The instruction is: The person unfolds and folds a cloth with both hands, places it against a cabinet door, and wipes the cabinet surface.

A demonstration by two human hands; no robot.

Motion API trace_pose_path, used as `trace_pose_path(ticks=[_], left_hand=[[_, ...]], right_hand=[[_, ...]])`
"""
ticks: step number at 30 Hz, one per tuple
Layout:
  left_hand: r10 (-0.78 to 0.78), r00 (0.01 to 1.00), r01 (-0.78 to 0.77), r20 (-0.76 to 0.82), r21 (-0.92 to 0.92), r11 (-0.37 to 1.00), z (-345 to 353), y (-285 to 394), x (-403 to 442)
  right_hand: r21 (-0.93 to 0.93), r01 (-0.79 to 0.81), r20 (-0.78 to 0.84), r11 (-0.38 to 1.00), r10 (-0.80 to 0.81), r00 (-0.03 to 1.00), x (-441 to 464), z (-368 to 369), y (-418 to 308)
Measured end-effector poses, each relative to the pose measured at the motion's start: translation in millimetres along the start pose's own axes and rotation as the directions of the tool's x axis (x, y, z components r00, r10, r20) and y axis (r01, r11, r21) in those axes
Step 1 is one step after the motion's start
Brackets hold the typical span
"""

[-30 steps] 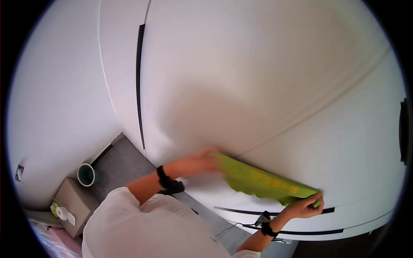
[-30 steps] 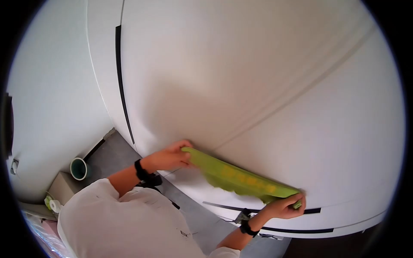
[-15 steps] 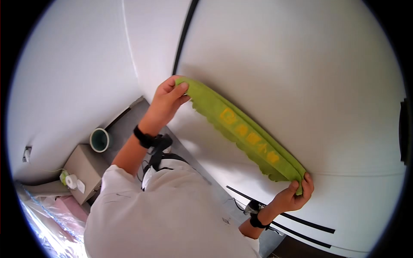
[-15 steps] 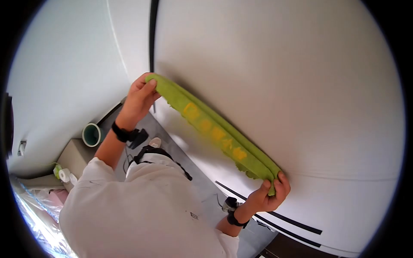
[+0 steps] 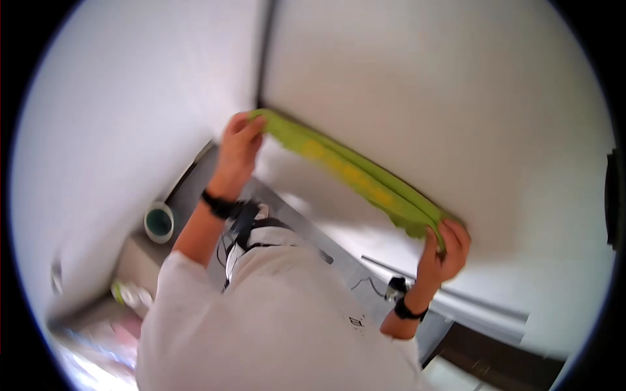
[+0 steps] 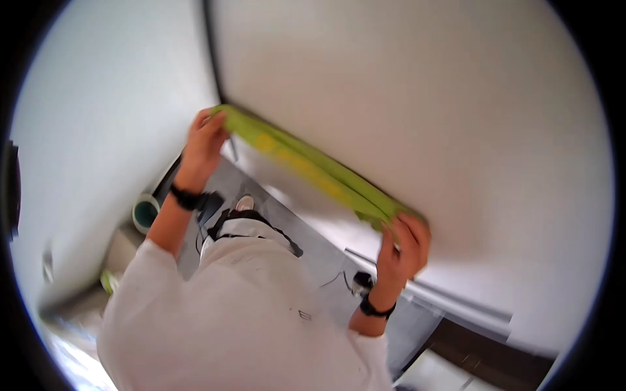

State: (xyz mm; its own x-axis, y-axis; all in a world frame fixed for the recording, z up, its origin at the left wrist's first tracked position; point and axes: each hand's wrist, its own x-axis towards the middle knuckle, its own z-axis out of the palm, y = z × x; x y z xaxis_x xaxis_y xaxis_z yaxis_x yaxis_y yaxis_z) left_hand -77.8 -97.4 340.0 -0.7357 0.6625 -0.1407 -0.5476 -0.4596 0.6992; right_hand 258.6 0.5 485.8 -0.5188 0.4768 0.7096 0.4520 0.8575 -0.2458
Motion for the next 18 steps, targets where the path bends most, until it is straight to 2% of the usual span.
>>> trace_pose_path(ticks=[1, 3, 4, 5, 6, 7, 8, 10, 11, 12, 13, 14, 15, 16, 17, 18], left_hand=[[-0.032, 0.998, 0.027, 0.048, 0.1, 0.995, -2, -1, -2], [-0.055, 0.984, 0.037, 0.167, 0.108, 0.993, 27, 9, -23], [-0.084, 0.98, 0.064, 0.181, 0.117, 0.991, 19, 0, -19], [-0.082, 0.968, 0.047, 0.237, 0.15, 0.988, 33, -2, -17], [-0.047, 0.96, 0.011, 0.275, 0.131, 0.991, 34, -13, -13], [-0.034, 0.957, -0.034, 0.287, 0.228, 0.973, 40, -21, -10], [-0.005, 0.919, -0.121, 0.394, 0.295, 0.948, 44, -30, -5], [0.077, 0.85, -0.307, 0.521, 0.371, 0.876, 77, -46, -24], [0.112, 0.818, -0.386, 0.564, 0.393, 0.835, 102, -52, -40], [0.081, 0.774, -0.384, 0.629, 0.363, 0.849, 119, -60, -46], [0.062, 0.726, -0.387, 0.685, 0.333, 0.86, 132, -66, -59], [0.002, 0.711, -0.329, 0.703, 0.33, 0.885, 153, -71, -82], [-0.029, 0.609, -0.353, 0.793, 0.303, 0.885, 167, -86, -91], [-0.083, 0.552, -0.337, 0.83, 0.313, 0.888, 182, -100, -103], [-0.146, 0.516, -0.286, 0.844, 0.331, 0.899, 189, -117, -112], [-0.214, 0.471, -0.239, 0.856, 0.357, 0.903, 199, -125, -123]], right_hand=[[0.0, -0.045, 0.002, 0.999, 0.045, 0.999, 1, -2, 1], [0.022, -0.075, 0.024, 0.997, 0.074, 0.997, -3, -2, 15], [0.03, -0.103, 0.03, 0.994, 0.102, 0.994, -9, -7, 23], [-0.06, -0.084, 0.076, 0.995, 0.089, 0.993, -7, -13, 35], [-0.086, -0.153, -0.012, 0.985, 0.152, 0.988, -9, -16, 43], [-0.075, -0.209, -0.085, 0.975, 0.202, 0.976, -18, -25, 51], [-0.133, -0.282, -0.178, 0.95, 0.257, 0.95, -35, -38, 58], [-0.184, -0.44, -0.194, 0.879, 0.406, 0.893, -58, -52, 80], [-0.198, -0.464, -0.303, 0.864, 0.396, 0.867, -70, -60, 89], [-0.204, -0.478, -0.4, 0.855, 0.373, 0.837, -82, -71, 94], [-0.093, -0.635, -0.461, 0.767, 0.532, 0.71, -95, -85, 91], [-0.064, -0.648, -0.562, 0.759, 0.509, 0.652, -110, -99, 102], [0.147, -0.682, -0.605, 0.717, 0.61, 0.511, -118, -116, 111], [0.394, -0.62, -0.577, 0.678, 0.708, 0.407, -116, -142, 108], [0.475, -0.516, -0.608, 0.713, 0.689, 0.393, -126, -154, 122], [0.503, -0.48, -0.594, 0.719, 0.691, 0.412, -130, -169, 127]])
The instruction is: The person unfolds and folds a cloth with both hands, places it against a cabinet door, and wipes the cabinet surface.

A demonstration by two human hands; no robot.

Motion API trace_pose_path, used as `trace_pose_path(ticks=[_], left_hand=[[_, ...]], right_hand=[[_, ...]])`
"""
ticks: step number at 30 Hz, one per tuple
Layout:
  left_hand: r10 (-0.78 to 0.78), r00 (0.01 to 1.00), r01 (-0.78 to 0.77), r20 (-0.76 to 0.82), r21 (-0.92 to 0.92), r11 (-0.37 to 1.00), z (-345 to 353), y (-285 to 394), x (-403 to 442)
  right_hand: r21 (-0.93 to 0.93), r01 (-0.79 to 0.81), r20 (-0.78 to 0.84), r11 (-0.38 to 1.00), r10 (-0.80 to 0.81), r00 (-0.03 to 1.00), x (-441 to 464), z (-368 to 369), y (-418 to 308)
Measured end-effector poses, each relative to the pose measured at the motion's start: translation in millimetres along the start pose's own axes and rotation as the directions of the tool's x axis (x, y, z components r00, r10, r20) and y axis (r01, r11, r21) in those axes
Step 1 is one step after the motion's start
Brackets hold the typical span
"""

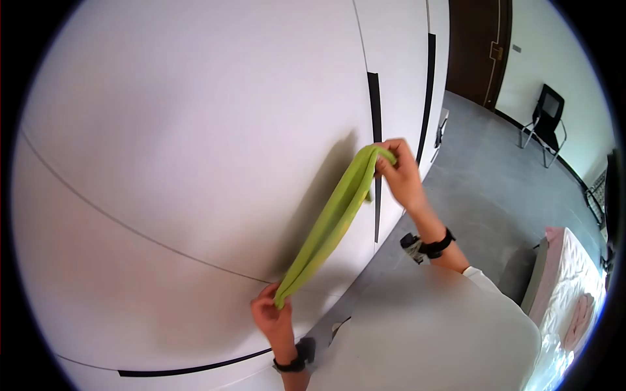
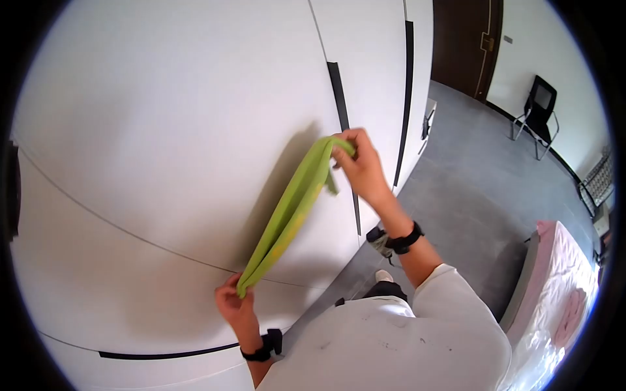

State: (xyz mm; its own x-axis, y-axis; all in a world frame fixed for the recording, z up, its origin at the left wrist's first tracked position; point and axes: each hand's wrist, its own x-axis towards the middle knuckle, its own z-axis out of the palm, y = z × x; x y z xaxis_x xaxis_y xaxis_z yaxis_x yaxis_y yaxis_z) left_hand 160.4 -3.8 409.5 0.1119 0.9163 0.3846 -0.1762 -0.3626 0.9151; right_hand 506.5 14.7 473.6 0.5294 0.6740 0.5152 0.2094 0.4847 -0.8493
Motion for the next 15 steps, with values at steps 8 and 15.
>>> trace_pose_path(ticks=[8, 15], left_hand=[[-0.149, 0.981, 0.167, -0.126, 0.146, 0.975, 88, 9, 39], [-0.167, 0.951, 0.158, -0.262, -0.055, 0.986, 118, 3, 41]], right_hand=[[-0.042, 0.158, -0.114, 0.986, -0.162, 0.98, 102, -36, -37], [0.108, 0.171, 0.082, 0.979, -0.18, 0.98, 147, -30, -30]])
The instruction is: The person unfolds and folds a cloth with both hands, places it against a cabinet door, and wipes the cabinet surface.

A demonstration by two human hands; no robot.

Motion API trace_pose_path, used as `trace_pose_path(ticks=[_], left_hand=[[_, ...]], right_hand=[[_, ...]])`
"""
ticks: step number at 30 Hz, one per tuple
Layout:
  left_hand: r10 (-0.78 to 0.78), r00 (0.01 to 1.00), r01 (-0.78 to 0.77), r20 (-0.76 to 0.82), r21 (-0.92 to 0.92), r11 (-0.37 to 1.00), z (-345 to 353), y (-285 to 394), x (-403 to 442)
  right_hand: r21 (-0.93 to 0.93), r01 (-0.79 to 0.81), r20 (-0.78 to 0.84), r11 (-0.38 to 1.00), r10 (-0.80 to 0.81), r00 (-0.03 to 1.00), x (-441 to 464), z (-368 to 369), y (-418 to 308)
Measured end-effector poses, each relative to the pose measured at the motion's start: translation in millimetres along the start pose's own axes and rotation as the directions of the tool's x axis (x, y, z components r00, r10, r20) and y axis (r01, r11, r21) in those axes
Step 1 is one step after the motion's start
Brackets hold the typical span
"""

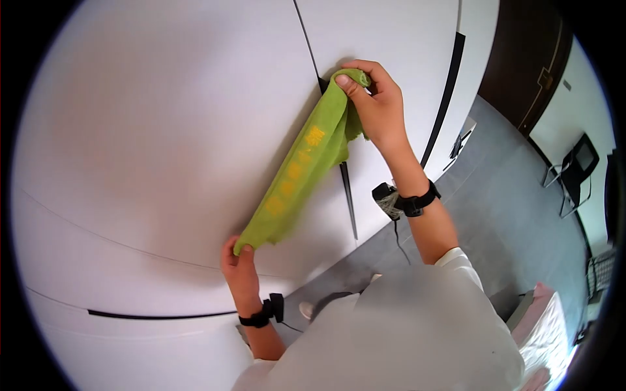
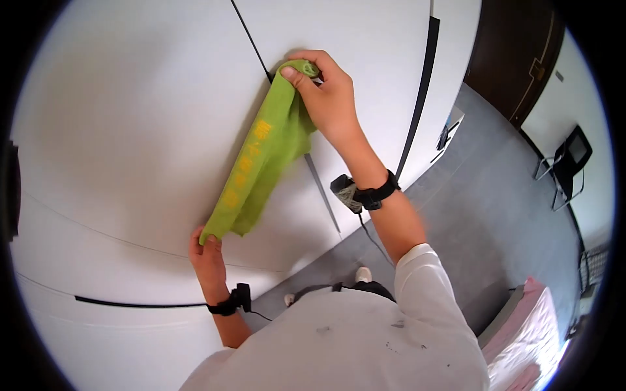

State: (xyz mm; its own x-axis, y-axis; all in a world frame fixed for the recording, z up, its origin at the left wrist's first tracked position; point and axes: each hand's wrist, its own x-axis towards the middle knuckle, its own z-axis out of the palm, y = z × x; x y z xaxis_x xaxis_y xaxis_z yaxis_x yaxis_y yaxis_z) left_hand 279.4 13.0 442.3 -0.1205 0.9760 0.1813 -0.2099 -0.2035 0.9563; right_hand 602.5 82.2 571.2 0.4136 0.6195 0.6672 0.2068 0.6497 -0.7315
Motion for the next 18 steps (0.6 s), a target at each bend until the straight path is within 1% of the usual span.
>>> trace_pose_path(ticks=[1, 2, 3, 5, 6, 8, 9, 10, 11, 12, 13, 14, 16, 18], left_hand=[[-0.036, 0.999, 0.036, 0.024, 0.012, 0.999, -4, -1, -5], [-0.053, 0.999, 0.053, -0.004, 0.002, 0.999, -5, -5, -11], [-0.031, 0.999, 0.031, -0.031, 0.006, 0.999, -1, -6, -13], [0.039, 0.996, -0.037, -0.078, 0.026, 0.999, -6, -8, -14], [0.028, 0.995, -0.026, -0.092, 0.016, 1.0, -7, -6, -13], [0.088, 0.988, -0.093, -0.126, -0.029, 0.995, -6, 1, -17], [0.067, 0.985, -0.075, -0.16, -0.048, 0.996, -6, 3, -20], [0.06, 0.98, -0.074, -0.191, -0.07, 0.995, -6, 2, -19], [0.092, 0.983, -0.109, -0.158, -0.104, 0.989, -6, -3, -15], [0.099, 0.98, -0.121, -0.174, -0.119, 0.986, -6, -4, -13], [0.087, 0.986, -0.107, -0.14, -0.14, 0.984, -7, -6, -15], [0.076, 0.991, -0.093, -0.108, -0.158, 0.983, -10, -6, -16], [0.077, 0.988, -0.102, -0.135, -0.192, 0.976, -12, -12, -12], [0.107, 0.984, -0.134, -0.141, -0.193, 0.972, -13, -20, -9]], right_hand=[[0.016, 0.014, 0.001, 1.0, -0.014, 1.0, 1, 2, -1], [0.031, 0.027, 0.002, 0.999, -0.027, 1.0, -1, 3, 1], [0.03, 0.02, 0.03, 0.999, -0.021, 0.999, -2, 3, 4], [0.027, 0.029, 0.012, 0.999, -0.03, 0.999, -4, 6, 2], [0.02, 0.023, 0.03, 1.0, -0.024, 0.999, -3, 7, 5], [0.023, 0.083, 0.003, 0.996, -0.083, 0.997, -3, 6, 10], [-0.066, 0.175, -0.014, 0.982, -0.176, 0.984, -3, 7, 13], [-0.065, 0.202, 0.01, 0.977, -0.202, 0.979, -2, 6, 14], [-0.047, 0.185, -0.004, 0.982, -0.185, 0.983, -2, 5, 15], [-0.029, 0.153, -0.014, 0.988, -0.154, 0.988, -5, 7, 14], [-0.045, 0.096, -0.013, 0.994, -0.096, 0.995, -5, 5, 17], [-0.041, 0.09, 0.011, 0.995, -0.089, 0.996, -6, 6, 16], [-0.056, 0.086, -0.016, 0.995, -0.087, 0.996, -2, 11, 14], [-0.146, 0.124, -0.035, 0.981, -0.13, 0.991, 4, 16, 14]])
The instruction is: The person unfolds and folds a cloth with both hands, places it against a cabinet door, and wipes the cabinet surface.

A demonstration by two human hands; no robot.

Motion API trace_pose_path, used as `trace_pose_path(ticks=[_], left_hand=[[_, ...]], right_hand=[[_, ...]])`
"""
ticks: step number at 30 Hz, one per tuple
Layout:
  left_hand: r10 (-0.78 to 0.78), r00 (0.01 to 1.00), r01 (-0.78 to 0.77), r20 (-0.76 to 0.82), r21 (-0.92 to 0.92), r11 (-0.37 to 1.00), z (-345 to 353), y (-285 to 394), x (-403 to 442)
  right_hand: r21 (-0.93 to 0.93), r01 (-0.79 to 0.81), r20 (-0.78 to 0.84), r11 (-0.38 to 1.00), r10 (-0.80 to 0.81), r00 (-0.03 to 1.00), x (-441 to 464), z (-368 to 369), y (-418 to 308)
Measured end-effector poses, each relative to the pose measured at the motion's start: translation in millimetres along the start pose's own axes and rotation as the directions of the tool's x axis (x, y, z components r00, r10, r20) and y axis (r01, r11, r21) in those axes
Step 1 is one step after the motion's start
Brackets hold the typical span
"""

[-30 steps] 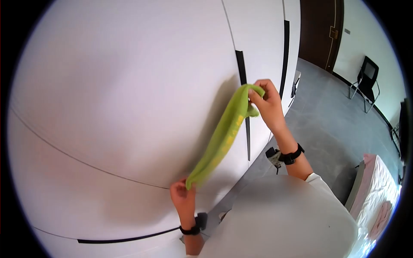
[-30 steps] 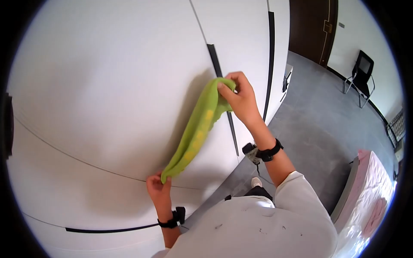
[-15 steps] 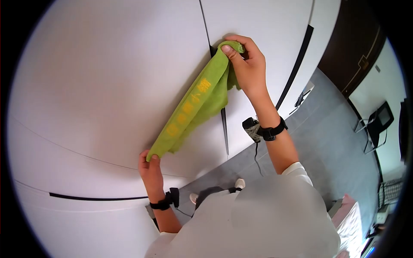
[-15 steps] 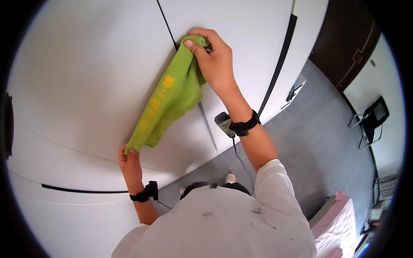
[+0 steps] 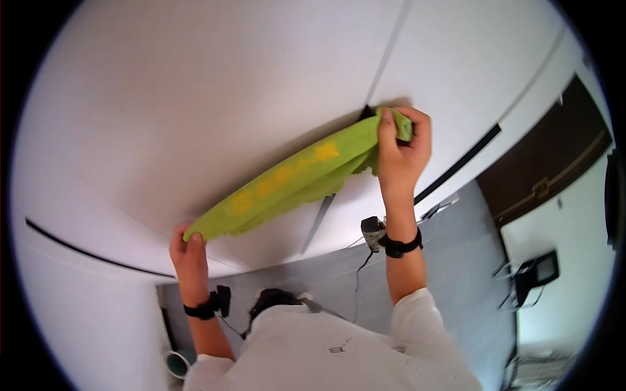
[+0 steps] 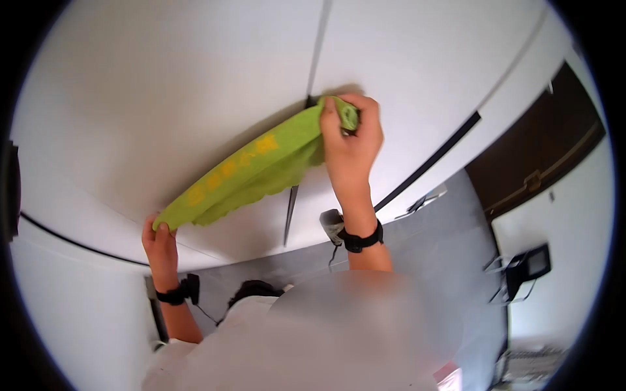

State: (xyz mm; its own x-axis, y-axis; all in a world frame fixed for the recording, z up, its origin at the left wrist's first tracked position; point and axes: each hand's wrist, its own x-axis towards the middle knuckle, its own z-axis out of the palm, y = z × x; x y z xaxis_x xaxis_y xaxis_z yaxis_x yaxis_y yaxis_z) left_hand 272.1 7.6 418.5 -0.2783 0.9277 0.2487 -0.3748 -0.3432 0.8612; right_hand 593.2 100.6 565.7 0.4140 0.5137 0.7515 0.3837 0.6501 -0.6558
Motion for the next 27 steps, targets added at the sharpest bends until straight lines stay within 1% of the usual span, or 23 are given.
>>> trace_pose_path(ticks=[1, 2, 4, 6, 8, 9, 10, 11, 12, 13, 14, 15, 16, 17, 18, 19, 20, 21, 22, 23, 24, 26, 27], left_hand=[[-0.026, 0.999, 0.027, -0.038, 0.023, 0.999, -7, 2, -8], [-0.026, 0.994, 0.025, -0.106, -0.017, 1.0, -7, 0, -8], [-0.055, 0.998, 0.056, -0.022, 0.057, 0.997, -14, -1, -16], [-0.035, 0.999, 0.035, -0.017, 0.017, 0.999, -20, -15, -15], [-0.001, 1.0, 0.001, 0.011, 0.039, 0.999, -30, -32, -13], [-0.017, 1.0, 0.016, 0.017, 0.044, 0.999, -29, -40, -12], [-0.061, 0.998, 0.06, 0.026, 0.033, 0.998, -29, -43, -13], [-0.087, 0.996, 0.087, 0.008, 0.024, 0.996, -28, -45, -13], [-0.103, 0.994, 0.102, 0.046, 0.033, 0.994, -29, -48, -13], [-0.138, 0.99, 0.136, 0.031, 0.066, 0.988, -22, -43, -15], [-0.166, 0.985, 0.167, 0.038, -0.018, 0.986, -25, -52, -16], [-0.166, 0.984, 0.17, 0.07, -0.05, 0.984, -27, -56, -15], [-0.191, 0.979, 0.197, 0.068, -0.097, 0.976, -13, -54, -15], [-0.222, 0.972, 0.231, 0.082, -0.136, 0.963, -2, -51, -15], [-0.237, 0.969, 0.245, 0.072, -0.12, 0.962, 7, -50, -15], [-0.266, 0.962, 0.273, 0.062, -0.219, 0.937, 14, -48, -16], [-0.283, 0.958, 0.282, 0.043, -0.319, 0.905, 17, -42, -14], [-0.28, 0.96, 0.265, -0.003, -0.319, 0.91, 20, -33, -13], [-0.259, 0.966, 0.25, -0.016, -0.206, 0.946, 23, -34, -15], [-0.239, 0.97, 0.235, -0.029, -0.114, 0.965, 19, -32, -13], [-0.24, 0.967, 0.229, -0.089, -0.12, 0.966, 16, -29, -7], [-0.306, 0.949, 0.303, -0.072, -0.054, 0.951, -6, -24, -6], [-0.296, 0.951, 0.291, -0.086, -0.072, 0.954, -25, -32, -2]], right_hand=[[-0.039, 0.031, -0.004, 0.999, -0.031, 0.999, -7, 0, -8], [-0.078, 0.062, -0.002, 0.995, -0.062, 0.998, -5, 2, -10], [-0.054, 0.086, -0.013, 0.995, -0.087, 0.996, -11, 4, -25], [-0.095, 0.125, -0.018, 0.988, -0.127, 0.992, -14, 9, -29], [-0.194, 0.3, 0.001, 0.934, -0.306, 0.952, -16, 10, -29], [-0.236, 0.278, 0.002, 0.931, -0.285, 0.958, -17, 9, -27], [-0.304, 0.355, 0.026, 0.884, -0.365, 0.931, -18, 11, -32], [-0.358, 0.392, 0.036, 0.848, -0.407, 0.913, -20, 8, -33], [-0.375, 0.441, 0.058, 0.815, -0.454, 0.889, -21, 9, -34], [-0.403, 0.473, 0.062, 0.784, -0.492, 0.868, -19, 6, -32], [-0.426, 0.502, 0.065, 0.753, -0.528, 0.847, -18, 10, -29], [-0.404, 0.458, 0.022, 0.792, -0.492, 0.87, -24, 23, -33], [-0.424, 0.4, -0.025, 0.812, -0.452, 0.892, -15, 19, -39], [-0.425, 0.376, -0.026, 0.823, -0.426, 0.904, -11, 14, -40], [-0.465, 0.398, -0.039, 0.791, -0.467, 0.883, -7, 11, -38], [-0.488, 0.435, -0.038, 0.757, -0.516, 0.856, -3, 15, -37], [-0.468, 0.323, 0.022, 0.823, -0.355, 0.935, -3, 17, -41], [-0.506, 0.38, 0.011, 0.775, -0.434, 0.901, 4, 12, -37], [-0.537, 0.417, 0.001, 0.733, -0.494, 0.869, 5, -1, -16], [-0.511, 0.339, -0.042, 0.79, -0.416, 0.908, 1, -1, -12], [-0.483, 0.255, -0.08, 0.837, -0.333, 0.94, -3, 3, -2], [-0.51, 0.152, -0.074, 0.846, -0.22, 0.973, -45, 23, -5], [-0.487, 0.087, -0.052, 0.869, -0.128, 0.99, -64, 32, -5]])
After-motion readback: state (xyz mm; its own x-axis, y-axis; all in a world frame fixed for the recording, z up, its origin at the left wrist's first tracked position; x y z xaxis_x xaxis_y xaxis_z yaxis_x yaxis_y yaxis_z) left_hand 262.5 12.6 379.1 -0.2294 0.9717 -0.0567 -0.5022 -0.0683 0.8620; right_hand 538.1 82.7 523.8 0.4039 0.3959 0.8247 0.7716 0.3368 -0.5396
